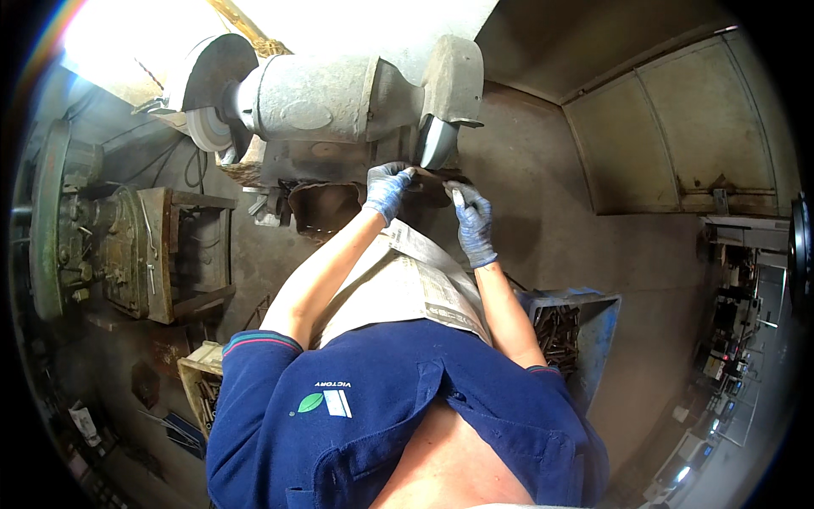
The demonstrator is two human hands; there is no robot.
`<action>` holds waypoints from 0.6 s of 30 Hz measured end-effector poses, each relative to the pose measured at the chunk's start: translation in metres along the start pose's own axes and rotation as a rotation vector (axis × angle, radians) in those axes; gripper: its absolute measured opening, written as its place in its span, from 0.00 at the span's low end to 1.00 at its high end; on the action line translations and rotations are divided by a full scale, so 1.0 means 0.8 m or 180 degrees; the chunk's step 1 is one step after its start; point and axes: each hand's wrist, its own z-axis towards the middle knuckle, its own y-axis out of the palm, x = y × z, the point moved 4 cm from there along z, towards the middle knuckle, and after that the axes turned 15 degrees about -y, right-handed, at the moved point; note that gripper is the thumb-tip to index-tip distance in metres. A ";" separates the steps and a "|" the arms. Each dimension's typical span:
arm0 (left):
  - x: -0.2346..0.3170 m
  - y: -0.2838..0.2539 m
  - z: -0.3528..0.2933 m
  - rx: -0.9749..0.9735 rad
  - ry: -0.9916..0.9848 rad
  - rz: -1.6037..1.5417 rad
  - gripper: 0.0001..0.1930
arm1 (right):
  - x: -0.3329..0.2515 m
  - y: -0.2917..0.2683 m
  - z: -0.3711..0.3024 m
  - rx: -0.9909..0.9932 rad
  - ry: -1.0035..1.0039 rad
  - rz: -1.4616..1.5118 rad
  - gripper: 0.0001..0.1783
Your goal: The person picks up metal parts from a bin and grinds them against a bench grinder one by one, then places them into a separate container.
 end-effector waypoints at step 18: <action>0.026 -0.056 -0.009 0.0216 0.0250 0.0412 0.05 | -0.035 0.057 0.010 -0.0335 -0.0154 -0.0062 0.08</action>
